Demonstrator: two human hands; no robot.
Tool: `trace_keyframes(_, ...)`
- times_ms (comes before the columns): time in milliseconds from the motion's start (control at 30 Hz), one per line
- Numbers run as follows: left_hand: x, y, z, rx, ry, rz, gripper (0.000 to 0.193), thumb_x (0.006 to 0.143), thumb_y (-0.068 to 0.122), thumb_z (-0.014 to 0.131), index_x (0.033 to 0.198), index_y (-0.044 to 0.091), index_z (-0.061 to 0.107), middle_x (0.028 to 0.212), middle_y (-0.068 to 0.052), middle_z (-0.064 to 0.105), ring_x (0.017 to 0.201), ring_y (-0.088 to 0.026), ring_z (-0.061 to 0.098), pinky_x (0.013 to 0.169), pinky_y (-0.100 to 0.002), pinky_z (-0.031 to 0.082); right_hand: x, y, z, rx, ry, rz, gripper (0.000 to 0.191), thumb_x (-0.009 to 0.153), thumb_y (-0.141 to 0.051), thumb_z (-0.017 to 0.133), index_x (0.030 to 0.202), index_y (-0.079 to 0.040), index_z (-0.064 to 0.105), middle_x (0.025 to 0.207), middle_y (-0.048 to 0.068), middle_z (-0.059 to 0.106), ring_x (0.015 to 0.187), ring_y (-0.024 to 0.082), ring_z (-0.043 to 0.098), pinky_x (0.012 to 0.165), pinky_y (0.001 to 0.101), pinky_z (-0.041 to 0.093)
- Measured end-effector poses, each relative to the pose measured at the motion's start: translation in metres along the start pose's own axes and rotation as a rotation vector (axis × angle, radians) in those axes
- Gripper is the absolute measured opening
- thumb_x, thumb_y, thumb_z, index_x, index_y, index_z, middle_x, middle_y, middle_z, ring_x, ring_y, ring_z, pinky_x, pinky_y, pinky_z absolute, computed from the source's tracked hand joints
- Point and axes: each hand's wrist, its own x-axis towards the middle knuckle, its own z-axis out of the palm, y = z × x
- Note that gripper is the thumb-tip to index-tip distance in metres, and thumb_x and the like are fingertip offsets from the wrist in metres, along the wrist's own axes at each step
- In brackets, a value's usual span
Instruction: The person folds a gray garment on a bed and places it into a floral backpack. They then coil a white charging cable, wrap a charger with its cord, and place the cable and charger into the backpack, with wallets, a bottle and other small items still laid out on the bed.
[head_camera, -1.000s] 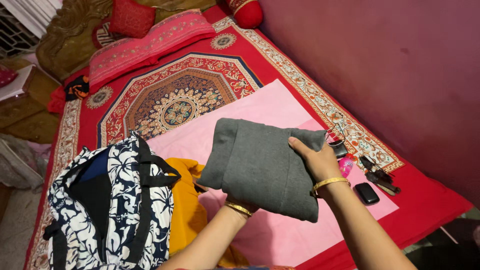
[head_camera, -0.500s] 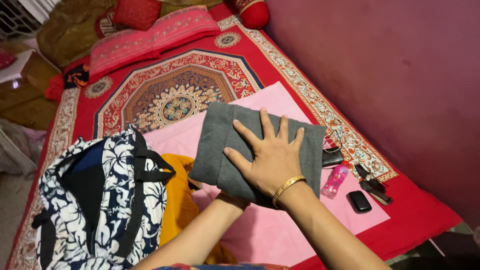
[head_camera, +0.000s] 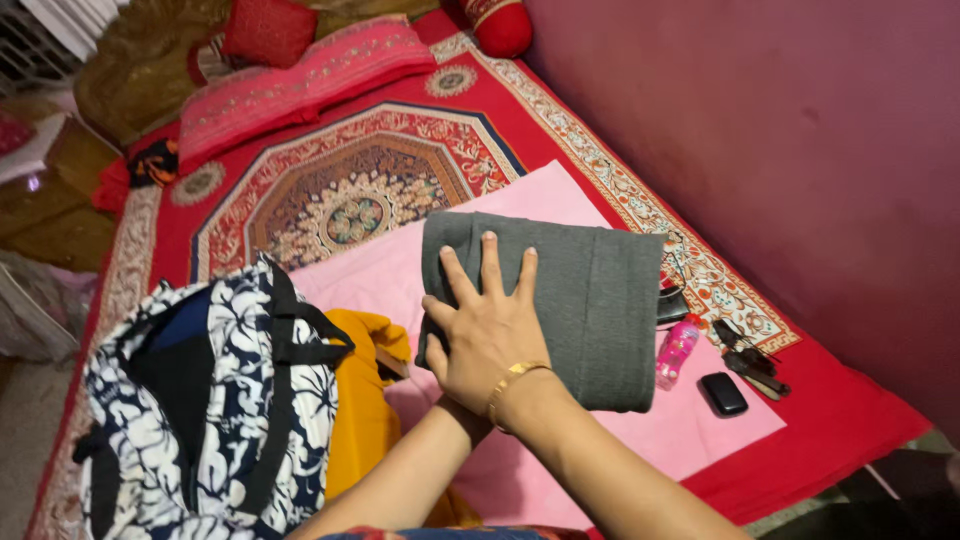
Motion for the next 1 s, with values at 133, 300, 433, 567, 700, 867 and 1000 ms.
trace_keyframes(133,0.001,-0.002,0.010,0.051,0.010,0.006,0.070,0.109,0.046,0.040,0.167,0.016,0.016,0.168,-0.007,0.024,0.156,-0.023,0.021,0.129,-0.042,0.019,0.002,0.002,-0.004,0.072,-0.009,-0.034,0.053,0.081,-0.050,0.064,0.129,-0.029,0.069,0.159,0.014,0.038,0.145,0.052,0.020,0.108,0.0799,0.007)
trace_keyframes(300,0.025,0.007,0.051,0.492,-0.037,0.190,0.073,0.108,0.045,0.046,0.167,0.015,0.015,0.169,-0.007,0.023,0.157,-0.025,0.019,0.130,-0.044,0.016,0.003,0.021,-0.012,0.207,0.254,0.077,0.061,0.088,-0.061,0.060,0.137,-0.026,0.065,0.156,0.018,0.042,0.144,0.050,0.030,0.111,0.0754,0.013)
trace_keyframes(433,0.029,0.015,0.075,1.452,-0.050,0.138,0.080,0.104,0.048,0.049,0.165,0.009,0.013,0.171,-0.014,0.019,0.160,-0.033,0.016,0.130,-0.049,0.013,-0.001,0.035,-0.013,0.054,0.238,0.212,0.061,0.087,-0.064,0.059,0.139,-0.031,0.062,0.154,0.020,0.043,0.142,0.052,0.031,0.113,0.0712,0.014)
trace_keyframes(567,0.027,0.008,0.079,1.686,-0.081,0.029,0.074,0.107,0.045,0.041,0.168,0.012,0.014,0.176,-0.013,0.013,0.163,-0.032,0.008,0.131,-0.049,0.009,0.002,0.036,-0.013,0.001,0.166,0.183,0.066,0.083,-0.066,0.059,0.139,-0.030,0.061,0.152,0.021,0.043,0.139,0.054,0.029,0.109,0.0727,0.011)
trace_keyframes(700,0.029,0.013,0.071,1.199,0.013,0.120,0.080,0.105,0.048,0.047,0.165,0.009,0.010,0.173,-0.013,0.015,0.161,-0.032,0.012,0.130,-0.050,0.012,-0.006,0.037,-0.017,0.016,0.234,0.244,0.072,0.081,-0.071,0.059,0.139,-0.029,0.061,0.153,0.022,0.041,0.141,0.053,0.027,0.111,0.0725,0.011)
trace_keyframes(867,0.034,0.020,0.067,1.051,-0.188,0.037,0.078,0.106,0.051,0.044,0.165,0.007,0.016,0.173,-0.014,0.020,0.161,-0.032,0.018,0.132,-0.049,0.014,-0.024,0.040,-0.023,0.157,0.362,0.297,0.072,0.084,-0.069,0.059,0.144,-0.028,0.060,0.160,0.026,0.035,0.145,0.058,0.022,0.103,0.0690,0.019)
trace_keyframes(1000,0.030,0.011,0.065,0.979,-0.085,0.055,0.079,0.105,0.053,0.044,0.164,0.011,0.014,0.173,-0.010,0.018,0.160,-0.028,0.018,0.131,-0.047,0.015,-0.022,0.037,-0.029,0.002,0.270,0.280,0.072,0.081,-0.069,0.062,0.141,-0.028,0.060,0.156,0.024,0.035,0.143,0.055,0.023,0.109,0.0753,0.010)
